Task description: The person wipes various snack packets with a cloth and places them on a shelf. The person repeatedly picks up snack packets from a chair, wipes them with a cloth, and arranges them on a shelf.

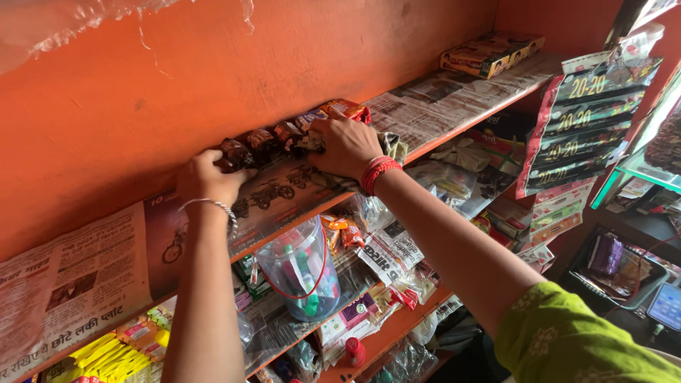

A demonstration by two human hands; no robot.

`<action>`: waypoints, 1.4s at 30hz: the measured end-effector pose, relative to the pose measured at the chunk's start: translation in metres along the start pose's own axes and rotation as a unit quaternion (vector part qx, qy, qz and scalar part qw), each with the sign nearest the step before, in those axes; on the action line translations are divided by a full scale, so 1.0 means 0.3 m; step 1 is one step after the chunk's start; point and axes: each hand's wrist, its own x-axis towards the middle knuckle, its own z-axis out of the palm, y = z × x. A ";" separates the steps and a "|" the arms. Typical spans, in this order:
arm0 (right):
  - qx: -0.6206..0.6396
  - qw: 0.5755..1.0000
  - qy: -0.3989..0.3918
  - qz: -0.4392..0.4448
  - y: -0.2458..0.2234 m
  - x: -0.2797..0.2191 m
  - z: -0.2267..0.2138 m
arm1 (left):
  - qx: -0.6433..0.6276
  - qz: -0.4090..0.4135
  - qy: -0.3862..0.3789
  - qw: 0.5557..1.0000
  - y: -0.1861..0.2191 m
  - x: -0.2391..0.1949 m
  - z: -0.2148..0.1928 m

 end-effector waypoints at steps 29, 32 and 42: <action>0.033 0.999 -0.020 -0.023 0.023 0.013 0.018 | 0.205 0.219 -0.168 0.939 0.165 0.107 0.176; 0.037 0.999 -0.006 -0.039 0.030 0.012 0.018 | 0.197 0.207 -0.160 0.945 0.163 0.116 0.190; 0.042 0.998 -0.002 -0.040 0.031 0.011 0.019 | 0.176 0.183 -0.146 0.956 0.244 0.020 0.036</action>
